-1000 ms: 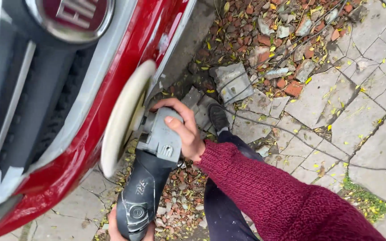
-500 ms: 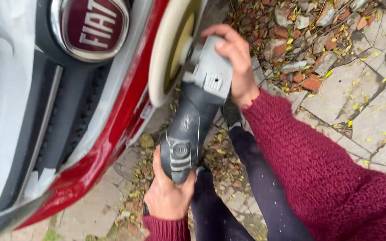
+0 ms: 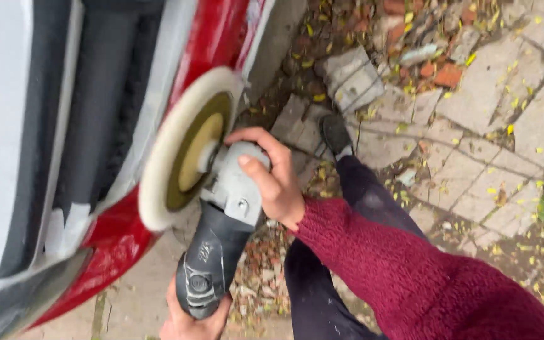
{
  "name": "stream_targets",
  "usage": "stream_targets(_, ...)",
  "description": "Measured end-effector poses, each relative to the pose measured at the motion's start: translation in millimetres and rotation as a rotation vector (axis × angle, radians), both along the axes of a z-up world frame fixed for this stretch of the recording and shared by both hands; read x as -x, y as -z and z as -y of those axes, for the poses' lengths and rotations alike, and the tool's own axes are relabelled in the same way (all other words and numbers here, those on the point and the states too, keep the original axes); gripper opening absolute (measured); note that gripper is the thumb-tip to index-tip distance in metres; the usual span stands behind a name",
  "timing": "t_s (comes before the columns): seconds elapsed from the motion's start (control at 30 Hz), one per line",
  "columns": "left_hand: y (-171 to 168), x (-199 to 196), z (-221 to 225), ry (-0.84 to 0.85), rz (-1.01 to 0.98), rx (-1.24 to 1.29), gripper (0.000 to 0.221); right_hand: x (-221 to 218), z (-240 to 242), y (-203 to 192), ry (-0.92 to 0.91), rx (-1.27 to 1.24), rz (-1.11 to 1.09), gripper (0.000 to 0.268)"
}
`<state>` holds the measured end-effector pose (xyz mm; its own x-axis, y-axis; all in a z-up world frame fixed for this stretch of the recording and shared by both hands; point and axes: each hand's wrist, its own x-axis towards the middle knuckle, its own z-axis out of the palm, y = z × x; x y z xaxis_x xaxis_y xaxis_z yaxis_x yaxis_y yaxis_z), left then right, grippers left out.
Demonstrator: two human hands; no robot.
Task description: Polishing the front bumper of a red car using a power buffer after applying compound.
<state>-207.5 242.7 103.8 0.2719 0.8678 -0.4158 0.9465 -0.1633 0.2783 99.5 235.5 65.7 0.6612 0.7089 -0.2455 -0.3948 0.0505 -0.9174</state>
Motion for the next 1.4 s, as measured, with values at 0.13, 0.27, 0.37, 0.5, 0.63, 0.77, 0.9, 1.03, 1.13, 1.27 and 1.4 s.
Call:
stream_targets(0.13,-5,60,14,-0.068,-0.155,0.07,0.108,35,-2,-8,-0.023,0.051,0.005,0.04)
stream_targets(0.27,49,104,42,0.114,0.561,-0.234,0.093,74,10,0,-0.039,0.047,-0.102,0.042)
stream_targets(0.37,39,81,54,0.056,0.589,-0.192,0.093,76,14,0,-0.11,0.101,-0.079,0.043)
stream_targets(0.5,26,40,73,-0.077,0.665,-0.106,0.092,51,13,-7,-0.155,0.163,0.027,0.036)
stream_targets(0.63,25,25,87,-0.213,0.337,0.076,0.108,6,9,-14,-0.188,0.193,0.075,0.03)
stream_targets(0.77,8,-57,82,-0.371,-0.01,0.161,0.108,-45,0,-20,-0.22,0.201,0.151,0.029)
stream_targets(0.9,-1,-132,75,-0.326,0.286,0.09,0.097,-96,-8,-24,-0.235,0.225,0.201,0.028)
stream_targets(1.03,0,-186,66,-0.282,0.277,0.114,0.089,-147,-17,-21,-0.256,0.246,0.204,0.028)
stream_targets(1.13,3,-227,61,-0.302,0.295,0.115,0.089,-180,-23,-20,-0.268,0.236,0.218,0.027)
stream_targets(1.27,2,-263,50,-0.332,0.319,0.19,0.09,-217,-33,-19,-0.291,0.217,0.263,0.026)
stream_targets(1.4,3,-258,57,-0.351,0.339,0.178,0.089,-227,-38,-25,-0.29,0.239,0.378,0.024)
